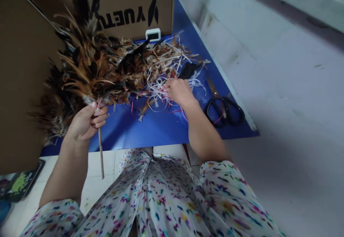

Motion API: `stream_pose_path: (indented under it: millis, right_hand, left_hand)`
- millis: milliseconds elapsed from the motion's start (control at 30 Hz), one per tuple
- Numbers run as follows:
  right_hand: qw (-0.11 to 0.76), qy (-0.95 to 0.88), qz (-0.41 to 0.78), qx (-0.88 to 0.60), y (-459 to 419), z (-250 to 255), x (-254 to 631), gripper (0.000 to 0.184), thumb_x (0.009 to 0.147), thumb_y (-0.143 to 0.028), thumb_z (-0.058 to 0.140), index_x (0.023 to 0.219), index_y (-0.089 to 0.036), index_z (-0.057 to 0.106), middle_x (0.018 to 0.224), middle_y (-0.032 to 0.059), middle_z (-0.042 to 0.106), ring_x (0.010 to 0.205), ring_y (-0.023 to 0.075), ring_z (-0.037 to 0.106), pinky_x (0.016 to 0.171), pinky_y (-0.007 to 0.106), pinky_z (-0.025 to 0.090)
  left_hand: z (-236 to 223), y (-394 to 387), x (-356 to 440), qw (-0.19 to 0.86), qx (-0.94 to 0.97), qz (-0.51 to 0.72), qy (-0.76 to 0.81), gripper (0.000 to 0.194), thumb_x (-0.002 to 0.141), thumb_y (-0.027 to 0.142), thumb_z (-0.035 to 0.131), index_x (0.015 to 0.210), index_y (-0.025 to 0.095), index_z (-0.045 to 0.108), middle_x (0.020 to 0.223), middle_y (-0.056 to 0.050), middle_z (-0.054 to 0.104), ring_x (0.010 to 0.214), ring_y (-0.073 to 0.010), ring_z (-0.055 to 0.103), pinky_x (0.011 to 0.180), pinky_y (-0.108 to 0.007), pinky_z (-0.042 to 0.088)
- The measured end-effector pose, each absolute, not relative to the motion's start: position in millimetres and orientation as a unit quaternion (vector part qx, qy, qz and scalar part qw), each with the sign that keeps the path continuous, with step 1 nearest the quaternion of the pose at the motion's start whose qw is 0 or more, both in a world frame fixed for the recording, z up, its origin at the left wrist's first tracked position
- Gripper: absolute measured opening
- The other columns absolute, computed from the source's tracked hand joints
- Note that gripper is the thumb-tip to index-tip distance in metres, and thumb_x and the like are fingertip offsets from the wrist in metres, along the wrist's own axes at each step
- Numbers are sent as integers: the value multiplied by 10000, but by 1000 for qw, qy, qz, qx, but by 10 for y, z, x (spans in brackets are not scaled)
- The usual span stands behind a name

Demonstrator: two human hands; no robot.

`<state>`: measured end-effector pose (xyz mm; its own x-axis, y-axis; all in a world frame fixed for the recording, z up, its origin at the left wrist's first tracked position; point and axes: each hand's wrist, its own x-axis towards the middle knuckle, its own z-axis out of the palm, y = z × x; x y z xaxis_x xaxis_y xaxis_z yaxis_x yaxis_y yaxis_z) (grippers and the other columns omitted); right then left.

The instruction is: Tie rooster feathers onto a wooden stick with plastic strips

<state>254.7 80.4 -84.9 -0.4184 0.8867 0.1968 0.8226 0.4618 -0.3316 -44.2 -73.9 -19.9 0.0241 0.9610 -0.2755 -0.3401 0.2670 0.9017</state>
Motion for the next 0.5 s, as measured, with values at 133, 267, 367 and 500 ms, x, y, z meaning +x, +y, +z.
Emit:
stream_pose_path:
  millis: [133, 267, 367, 500]
  right_hand:
    - [188, -827, 95, -521, 753, -805, 2496, 223, 897, -209, 548, 952, -188, 763, 1010, 83, 747, 961, 240, 666, 857, 366, 454]
    - [155, -841, 90, -511, 712, -793, 2399, 188, 887, -212, 591, 949, -183, 765, 1059, 105, 733, 1042, 264, 644, 891, 399, 443]
    - [133, -844, 72, -514, 720, -827, 2365, 209, 887, -180, 562, 938, -169, 764, 1085, 128, 725, 1055, 281, 637, 885, 423, 442]
    - [186, -839, 83, -504, 785, -898, 2409, 209, 862, -168, 550, 875, -159, 758, 1000, 125, 730, 980, 266, 652, 853, 401, 460]
  left_hand:
    - [-188, -813, -445, 629, 323, 518, 482, 332, 825, 350, 737, 774, 159, 470, 620, 80, 366, 405, 4, 228, 355, -111, 221]
    - [-175, -917, -469, 621, 319, 528, 484, 335, 831, 347, 732, 765, 162, 460, 612, 82, 365, 402, 4, 233, 357, -113, 224]
    - [-162, -996, -485, 617, 320, 535, 480, 319, 831, 340, 733, 778, 157, 477, 612, 83, 371, 399, 7, 230, 361, -112, 225]
    - [-166, -1086, -499, 614, 317, 543, 477, 337, 823, 356, 745, 778, 157, 476, 613, 86, 373, 398, 10, 221, 360, -113, 205]
